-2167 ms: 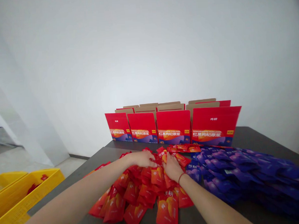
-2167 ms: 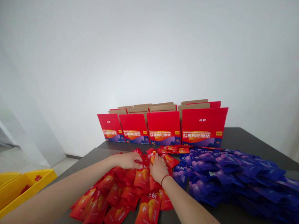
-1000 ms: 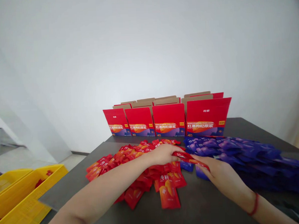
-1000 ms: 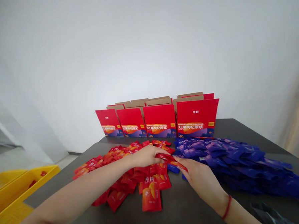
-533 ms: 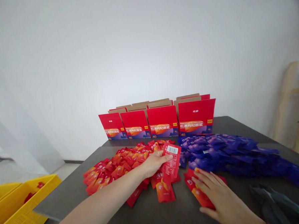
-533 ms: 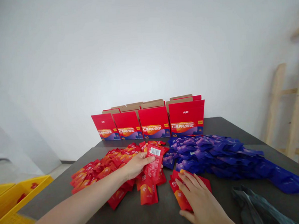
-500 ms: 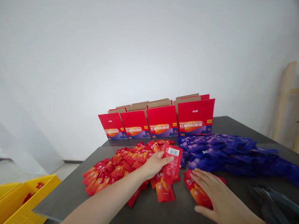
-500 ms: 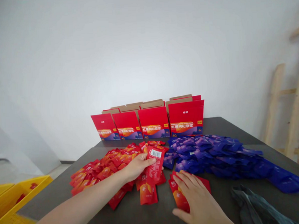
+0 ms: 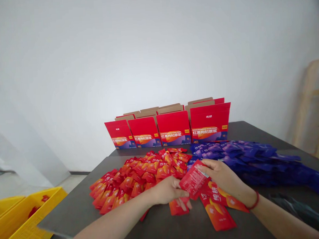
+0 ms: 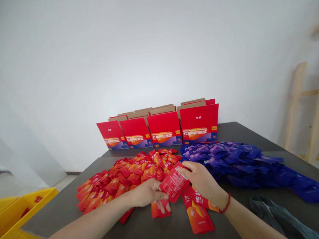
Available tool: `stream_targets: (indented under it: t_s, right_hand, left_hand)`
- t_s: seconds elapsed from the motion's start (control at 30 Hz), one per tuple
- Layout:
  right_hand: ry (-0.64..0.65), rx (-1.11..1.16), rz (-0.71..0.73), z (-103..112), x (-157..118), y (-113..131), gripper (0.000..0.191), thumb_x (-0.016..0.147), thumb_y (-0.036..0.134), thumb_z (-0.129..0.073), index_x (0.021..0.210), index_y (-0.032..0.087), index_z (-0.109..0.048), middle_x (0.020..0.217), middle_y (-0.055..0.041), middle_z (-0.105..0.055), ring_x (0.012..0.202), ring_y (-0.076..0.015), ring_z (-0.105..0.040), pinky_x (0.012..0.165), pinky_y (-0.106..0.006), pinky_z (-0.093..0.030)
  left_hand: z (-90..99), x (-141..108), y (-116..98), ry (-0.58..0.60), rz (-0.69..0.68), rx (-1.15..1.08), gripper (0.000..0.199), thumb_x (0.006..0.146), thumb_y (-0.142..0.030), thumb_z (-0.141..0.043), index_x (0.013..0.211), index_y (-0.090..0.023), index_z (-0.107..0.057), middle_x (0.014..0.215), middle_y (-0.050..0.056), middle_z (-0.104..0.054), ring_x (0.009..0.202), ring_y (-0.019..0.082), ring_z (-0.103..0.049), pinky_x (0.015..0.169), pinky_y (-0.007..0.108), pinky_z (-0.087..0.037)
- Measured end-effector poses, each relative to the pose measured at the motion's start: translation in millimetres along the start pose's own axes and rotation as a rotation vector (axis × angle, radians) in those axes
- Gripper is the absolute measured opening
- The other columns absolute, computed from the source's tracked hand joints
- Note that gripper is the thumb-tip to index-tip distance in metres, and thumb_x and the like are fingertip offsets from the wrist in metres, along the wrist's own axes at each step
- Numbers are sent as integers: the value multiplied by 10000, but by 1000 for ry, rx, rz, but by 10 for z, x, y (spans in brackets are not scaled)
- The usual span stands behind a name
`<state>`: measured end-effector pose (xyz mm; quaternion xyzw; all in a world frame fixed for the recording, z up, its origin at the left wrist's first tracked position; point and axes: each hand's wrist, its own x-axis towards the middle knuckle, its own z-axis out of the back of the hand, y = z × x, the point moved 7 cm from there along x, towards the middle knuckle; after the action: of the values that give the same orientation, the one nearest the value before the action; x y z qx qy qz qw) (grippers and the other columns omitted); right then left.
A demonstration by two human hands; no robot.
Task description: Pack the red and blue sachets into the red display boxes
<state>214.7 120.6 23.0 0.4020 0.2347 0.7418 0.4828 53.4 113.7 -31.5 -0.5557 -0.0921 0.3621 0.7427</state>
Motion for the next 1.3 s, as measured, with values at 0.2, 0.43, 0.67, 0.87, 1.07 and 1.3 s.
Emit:
stream_targets:
  t_s: [0.2, 0.43, 0.67, 0.87, 1.07, 1.3]
  right_hand:
    - [-129, -202, 164, -63, 289, 228, 320, 963, 338, -409, 846, 169, -653, 831, -42, -661, 780, -174, -571, 736, -288, -452]
    - [27, -477, 353, -1112, 500, 713, 299, 918, 153, -479, 1168, 69, -621, 1169, -175, -631, 1096, -265, -527, 927, -386, -443]
    - [191, -544, 386, -987, -334, 400, 242, 892, 171, -536, 1095, 212, -663, 1102, -35, -688, 1010, -191, -610, 944, -343, -474]
    - [-17, -866, 234, 74, -987, -638, 444, 785, 166, -554, 1225, 148, -613, 1250, -130, -615, 1138, -272, -569, 952, -452, -490]
    - [36, -914, 188, 49, -1137, -850, 413, 783, 193, -513, 1165, 119, -654, 1137, -134, -668, 1006, -264, -632, 865, -425, -548]
    - [5, -747, 23, 214, -1036, -908, 341, 820, 155, -421, 991, 216, -710, 963, -78, -728, 865, -236, -696, 780, -360, -570]
  left_hand:
    - [760, -17, -40, -420, -39, 353, 115, 803, -218, -560, 788, -140, -642, 745, 36, -691, 696, 183, -648, 696, 284, -528]
    - [1264, -300, -607, -825, -269, 699, 443, 744, -6, -411, 1131, -168, -553, 1241, 90, -532, 1232, 217, -447, 1107, 404, -307]
    - [183, -98, -533, -404, -412, 1019, 247, 838, -80, -447, 995, -177, -611, 971, 58, -630, 930, 195, -577, 880, 325, -467]
    - [-741, 119, -399, -137, -602, 1233, 305, 887, -213, -544, 1185, -151, -534, 1053, 79, -612, 999, 209, -557, 824, 319, -450]
    - [-1105, 283, -444, -92, -893, 1354, 198, 960, -169, -425, 1012, -120, -610, 919, 75, -638, 911, 187, -582, 790, 311, -423]
    - [-201, 100, -696, -294, -664, 879, 251, 818, -91, -478, 945, -200, -666, 945, -3, -718, 891, 129, -655, 857, 224, -475]
